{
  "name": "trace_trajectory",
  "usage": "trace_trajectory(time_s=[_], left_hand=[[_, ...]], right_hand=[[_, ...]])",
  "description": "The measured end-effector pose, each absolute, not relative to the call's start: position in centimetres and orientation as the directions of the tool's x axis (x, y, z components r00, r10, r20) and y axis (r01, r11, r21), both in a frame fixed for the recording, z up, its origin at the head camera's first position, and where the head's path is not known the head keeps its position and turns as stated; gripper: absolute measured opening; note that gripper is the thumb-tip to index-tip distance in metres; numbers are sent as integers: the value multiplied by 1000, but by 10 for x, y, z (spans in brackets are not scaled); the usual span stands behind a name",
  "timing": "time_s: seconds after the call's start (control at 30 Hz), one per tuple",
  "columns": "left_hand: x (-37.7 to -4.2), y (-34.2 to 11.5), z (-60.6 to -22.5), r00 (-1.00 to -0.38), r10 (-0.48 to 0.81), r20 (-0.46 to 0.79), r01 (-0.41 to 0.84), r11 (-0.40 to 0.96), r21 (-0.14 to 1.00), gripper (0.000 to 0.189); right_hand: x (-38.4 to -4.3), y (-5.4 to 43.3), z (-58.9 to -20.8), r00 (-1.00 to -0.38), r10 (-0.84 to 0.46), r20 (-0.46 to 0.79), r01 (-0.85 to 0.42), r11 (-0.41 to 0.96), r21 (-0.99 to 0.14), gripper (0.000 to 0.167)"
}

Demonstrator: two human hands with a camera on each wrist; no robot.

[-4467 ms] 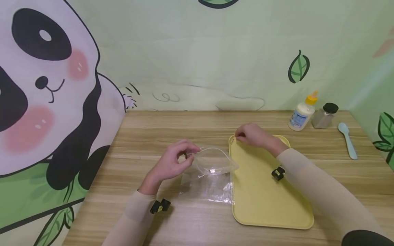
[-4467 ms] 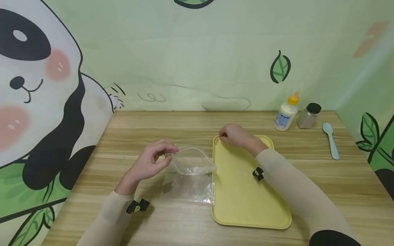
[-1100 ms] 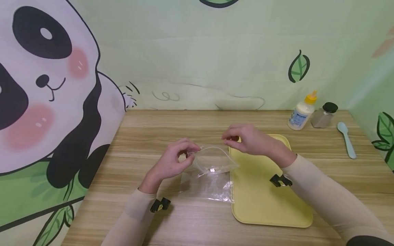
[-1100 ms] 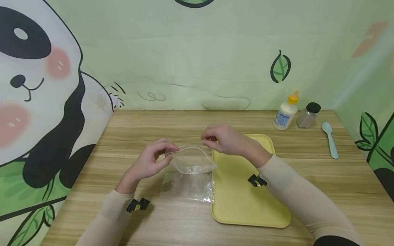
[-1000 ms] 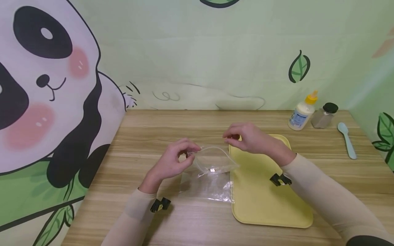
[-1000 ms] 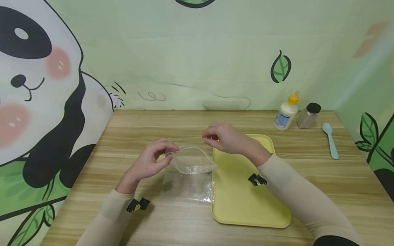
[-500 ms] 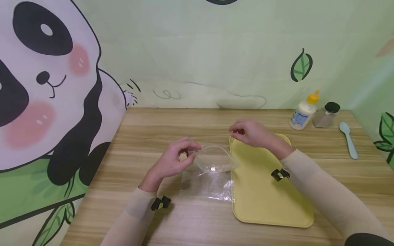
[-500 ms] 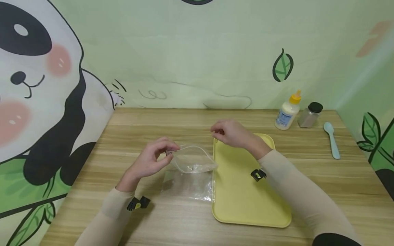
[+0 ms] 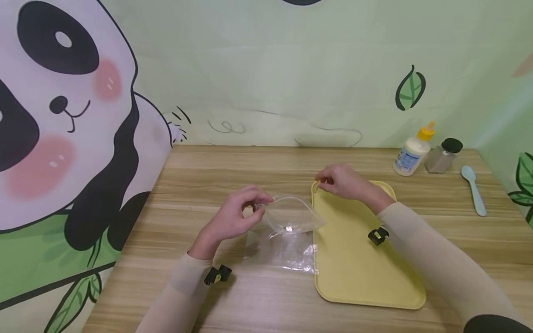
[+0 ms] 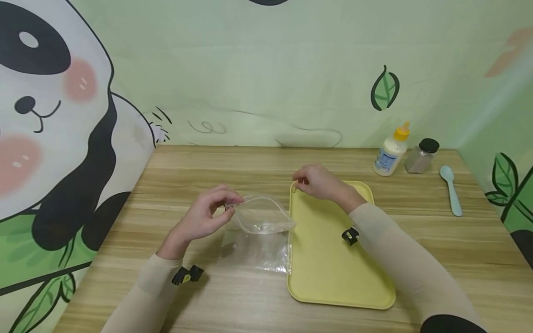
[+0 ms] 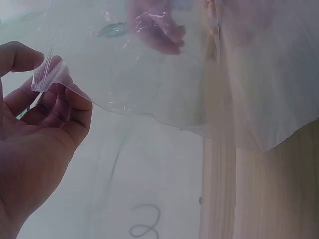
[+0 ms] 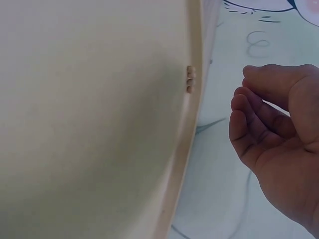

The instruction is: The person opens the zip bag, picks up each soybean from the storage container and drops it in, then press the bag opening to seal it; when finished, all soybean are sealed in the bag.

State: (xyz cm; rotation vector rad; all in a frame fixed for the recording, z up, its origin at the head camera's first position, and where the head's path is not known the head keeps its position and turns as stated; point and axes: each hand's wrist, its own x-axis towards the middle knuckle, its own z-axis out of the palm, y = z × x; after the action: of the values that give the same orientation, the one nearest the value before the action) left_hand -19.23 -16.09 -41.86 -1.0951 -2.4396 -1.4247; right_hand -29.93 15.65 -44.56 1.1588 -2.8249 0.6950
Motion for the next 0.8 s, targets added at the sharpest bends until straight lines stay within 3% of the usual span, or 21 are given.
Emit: trace_trajectory(time_s=[0.8], left_hand=[[-192,-162,-419,-730,533,428,634,295,715,23]], right_hand=[[-314,152,-468,-736,-674,61,-648,675,-352,13]])
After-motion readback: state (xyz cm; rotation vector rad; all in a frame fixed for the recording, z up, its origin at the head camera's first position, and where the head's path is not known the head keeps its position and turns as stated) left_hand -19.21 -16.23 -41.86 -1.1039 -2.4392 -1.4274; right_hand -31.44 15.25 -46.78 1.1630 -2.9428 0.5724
